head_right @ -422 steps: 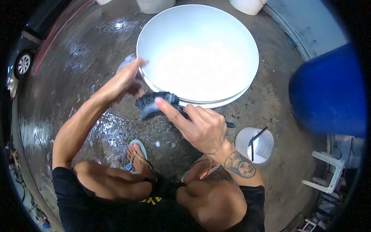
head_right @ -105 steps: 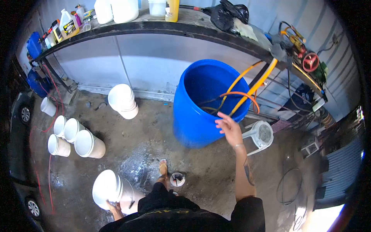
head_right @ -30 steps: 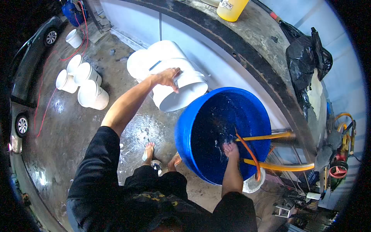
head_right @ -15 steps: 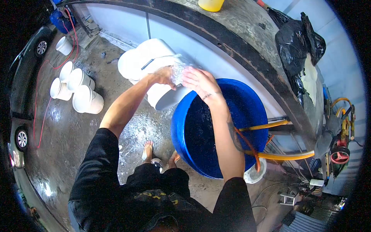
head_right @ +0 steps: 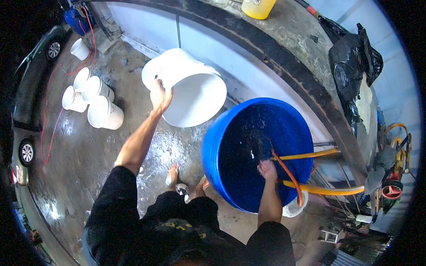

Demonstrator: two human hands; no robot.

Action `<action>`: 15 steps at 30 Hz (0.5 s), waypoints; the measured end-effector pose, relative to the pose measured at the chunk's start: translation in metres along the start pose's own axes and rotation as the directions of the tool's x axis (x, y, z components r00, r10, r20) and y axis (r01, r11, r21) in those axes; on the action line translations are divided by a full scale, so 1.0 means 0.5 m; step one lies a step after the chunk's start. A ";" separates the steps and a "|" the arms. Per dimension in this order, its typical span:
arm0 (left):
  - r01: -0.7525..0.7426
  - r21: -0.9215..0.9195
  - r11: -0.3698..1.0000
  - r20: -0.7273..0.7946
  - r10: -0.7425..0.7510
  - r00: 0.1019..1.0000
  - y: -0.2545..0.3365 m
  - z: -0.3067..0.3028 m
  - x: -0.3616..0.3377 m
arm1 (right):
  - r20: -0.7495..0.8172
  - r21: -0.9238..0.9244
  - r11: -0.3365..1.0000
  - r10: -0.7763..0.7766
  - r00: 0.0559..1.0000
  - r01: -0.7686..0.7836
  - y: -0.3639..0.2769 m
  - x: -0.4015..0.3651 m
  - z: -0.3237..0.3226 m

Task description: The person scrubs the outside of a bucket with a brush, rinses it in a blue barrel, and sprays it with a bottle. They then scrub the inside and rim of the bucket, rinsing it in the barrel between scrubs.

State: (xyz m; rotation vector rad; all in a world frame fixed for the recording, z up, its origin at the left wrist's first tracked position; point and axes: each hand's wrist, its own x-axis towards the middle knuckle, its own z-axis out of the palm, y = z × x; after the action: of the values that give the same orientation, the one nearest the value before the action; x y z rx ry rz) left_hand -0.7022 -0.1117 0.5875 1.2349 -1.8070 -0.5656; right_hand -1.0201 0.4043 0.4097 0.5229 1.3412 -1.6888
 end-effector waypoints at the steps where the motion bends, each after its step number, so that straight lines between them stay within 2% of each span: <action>1: 0.080 0.041 0.996 -0.020 -0.079 0.997 -0.033 0.000 -0.019 | 0.121 -0.234 0.972 0.000 0.993 0.028 0.019 0.069 -0.087; 2: 0.070 0.043 0.997 -0.017 -0.070 0.997 -0.035 -0.019 -0.034 | -0.221 -0.119 0.993 -0.032 0.975 0.005 0.043 0.046 -0.034; 3: 0.057 -0.020 0.998 -0.055 -0.058 0.997 -0.036 -0.037 -0.049 | -0.537 -0.007 1.000 -0.021 0.843 0.021 0.057 0.025 0.023; 4: 0.038 -0.084 0.996 -0.099 -0.046 0.994 -0.033 -0.053 -0.049 | -0.530 -0.004 1.000 -0.024 0.848 0.026 0.043 0.013 0.070; 5: 0.033 -0.084 0.996 -0.102 -0.041 0.994 -0.031 -0.070 -0.046 | -0.196 0.128 0.990 -0.029 0.980 0.055 0.028 -0.007 0.111; 6: 0.010 -0.124 0.992 -0.105 -0.023 0.994 -0.027 -0.086 -0.045 | 0.157 0.257 0.966 -0.078 0.985 0.036 0.007 -0.029 0.158; 7: -0.015 -0.165 0.986 -0.109 -0.003 0.994 -0.023 -0.099 -0.042 | 0.198 0.411 0.910 -0.031 0.980 -0.055 -0.039 -0.050 0.240; 8: -0.073 -0.165 0.984 -0.120 0.053 0.991 -0.017 -0.108 -0.038 | 0.222 0.431 0.902 -0.071 0.973 -0.032 -0.093 -0.128 0.364; 9: -0.081 -0.172 0.982 -0.116 0.062 0.991 -0.014 -0.111 -0.032 | 0.342 0.221 0.975 -0.088 0.936 0.011 -0.144 -0.157 0.445; 10: -0.132 -0.157 0.979 -0.116 0.114 0.987 -0.010 -0.114 -0.031 | 0.501 0.180 0.982 -0.136 0.855 0.051 -0.176 -0.226 0.559; 11: -0.186 -0.145 0.972 -0.112 0.171 0.979 -0.003 -0.114 -0.029 | 0.505 0.001 0.991 -0.119 0.855 0.137 -0.210 -0.311 0.671; 12: -0.262 -0.110 0.959 -0.123 0.249 0.961 0.006 -0.112 -0.025 | 0.677 -0.087 0.970 -0.111 0.728 0.229 -0.228 -0.351 0.752; 13: -0.273 -0.124 0.954 -0.121 0.258 0.958 0.015 -0.111 -0.024 | 0.729 -0.152 0.952 -0.074 0.680 0.266 -0.236 -0.384 0.836; 14: -0.312 -0.157 0.937 -0.114 0.297 0.948 0.023 -0.112 -0.023 | 0.836 -0.201 0.928 -0.004 0.549 0.313 -0.247 -0.369 0.881; 15: -0.352 -0.187 0.917 -0.113 0.336 0.935 0.030 -0.115 -0.017 | 0.839 -0.195 0.925 -0.014 0.544 0.325 -0.240 -0.363 0.918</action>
State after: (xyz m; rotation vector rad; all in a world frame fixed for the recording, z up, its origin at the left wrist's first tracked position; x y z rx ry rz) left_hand -0.6603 -0.0925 0.6259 0.7652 -1.7959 -0.4795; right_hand -0.9376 0.0503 0.7647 -0.6099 0.9090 -1.4816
